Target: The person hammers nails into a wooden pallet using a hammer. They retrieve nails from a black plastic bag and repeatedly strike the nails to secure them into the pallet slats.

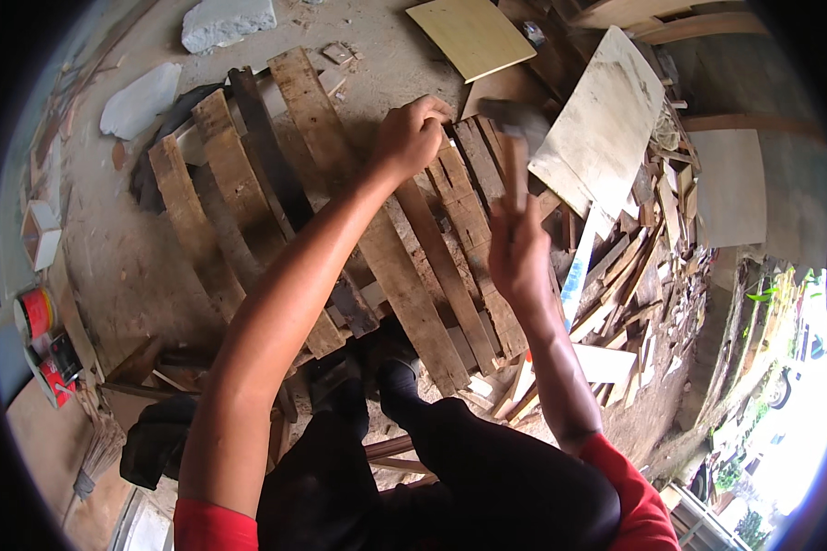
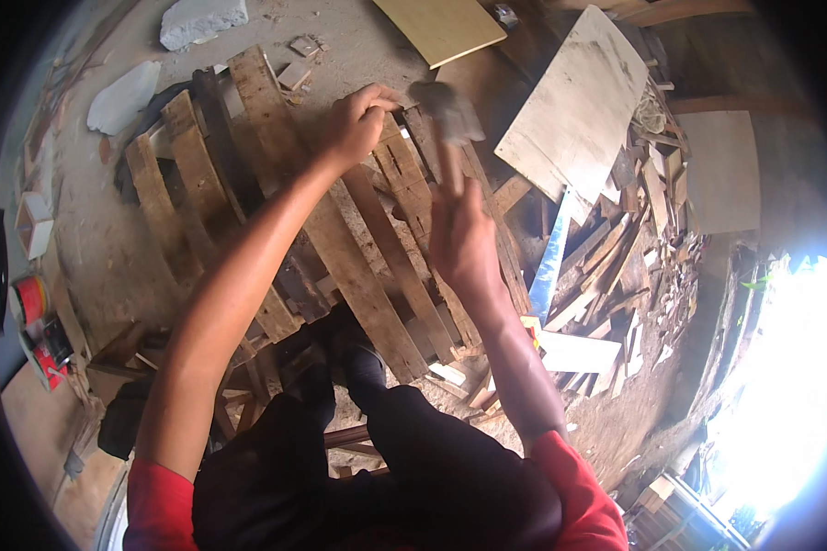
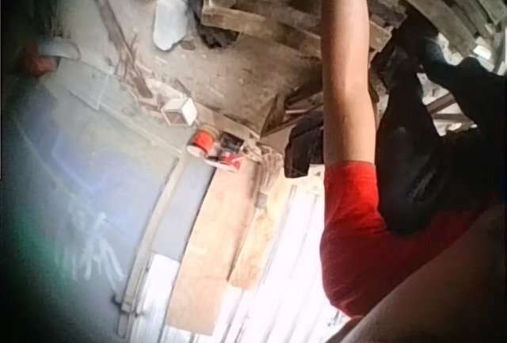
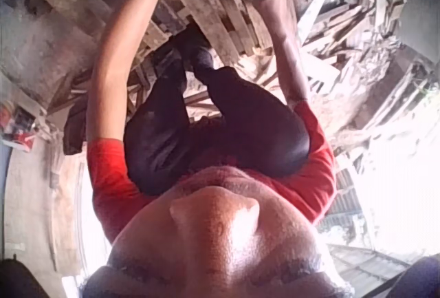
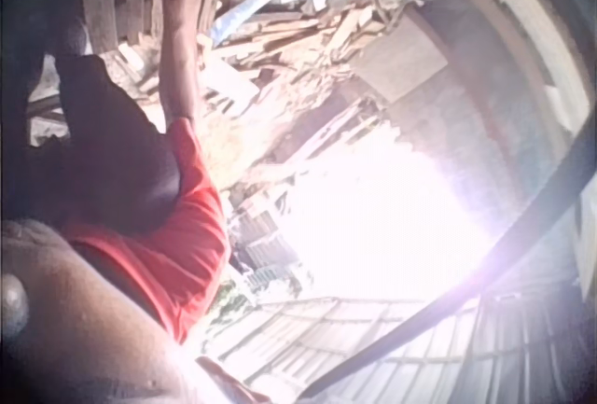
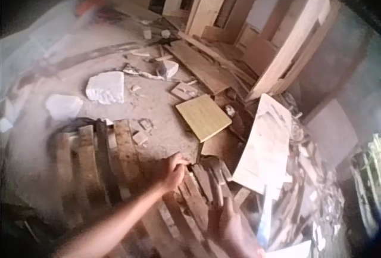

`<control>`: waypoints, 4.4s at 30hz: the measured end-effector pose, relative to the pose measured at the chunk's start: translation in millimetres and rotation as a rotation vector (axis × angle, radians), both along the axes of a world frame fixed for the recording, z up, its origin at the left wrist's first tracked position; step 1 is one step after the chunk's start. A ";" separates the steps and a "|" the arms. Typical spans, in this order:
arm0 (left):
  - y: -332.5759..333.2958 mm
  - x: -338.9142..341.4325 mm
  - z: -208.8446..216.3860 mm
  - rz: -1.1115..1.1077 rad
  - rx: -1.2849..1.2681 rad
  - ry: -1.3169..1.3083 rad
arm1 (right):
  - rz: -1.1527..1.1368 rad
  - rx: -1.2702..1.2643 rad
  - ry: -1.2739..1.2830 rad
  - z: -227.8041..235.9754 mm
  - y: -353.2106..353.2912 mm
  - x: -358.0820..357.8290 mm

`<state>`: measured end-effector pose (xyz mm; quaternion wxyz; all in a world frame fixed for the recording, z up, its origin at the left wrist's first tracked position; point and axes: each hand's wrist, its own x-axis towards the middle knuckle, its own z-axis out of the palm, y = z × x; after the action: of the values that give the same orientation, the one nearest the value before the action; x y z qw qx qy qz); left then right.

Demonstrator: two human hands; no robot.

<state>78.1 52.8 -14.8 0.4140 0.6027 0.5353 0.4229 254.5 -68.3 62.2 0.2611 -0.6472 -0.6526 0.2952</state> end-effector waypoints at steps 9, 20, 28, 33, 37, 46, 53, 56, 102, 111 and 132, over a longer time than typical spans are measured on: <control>-2.5 0.9 -2.7 0.012 0.035 -0.038 | -0.020 0.089 -0.067 -7.2 2.8 4.0; -1.2 9.0 1.2 -0.011 -0.028 0.021 | 0.176 0.050 -0.110 -9.4 21.4 28.6; 3.5 1.7 -13.5 -0.026 0.002 -0.020 | 0.159 0.080 -0.149 -11.6 20.7 17.7; -5.9 -1.6 6.9 -0.037 -0.097 0.027 | -0.027 -0.027 -0.075 4.8 20.7 16.4; -0.2 1.3 -5.4 -0.019 -0.016 -0.010 | -0.002 -0.081 -0.088 4.7 21.5 14.0; -3.3 1.3 -4.9 0.001 -0.046 0.056 | 0.073 -0.064 -0.142 -3.4 26.4 16.4; -3.6 4.5 2.1 0.005 -0.018 -0.006 | -0.083 -0.027 -0.027 -6.7 13.0 9.4; -3.0 -3.8 -7.2 0.032 0.022 -0.013 | 0.032 -0.043 -0.046 -2.1 21.0 8.0; -4.5 3.1 -8.5 -0.041 0.056 0.107 | 0.037 -0.025 -0.044 9.6 10.5 1.1; -6.9 0.9 -6.2 -0.001 0.106 0.095 | -0.001 0.037 0.108 6.8 10.1 -4.9; 1.3 2.8 -20.2 0.093 -0.090 -0.062 | 0.058 0.014 -0.073 -15.3 5.4 -1.4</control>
<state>80.9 54.1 -35.0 0.4371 0.5443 0.5681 0.4359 253.1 -62.9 46.8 0.2328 -0.6366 -0.6822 0.2743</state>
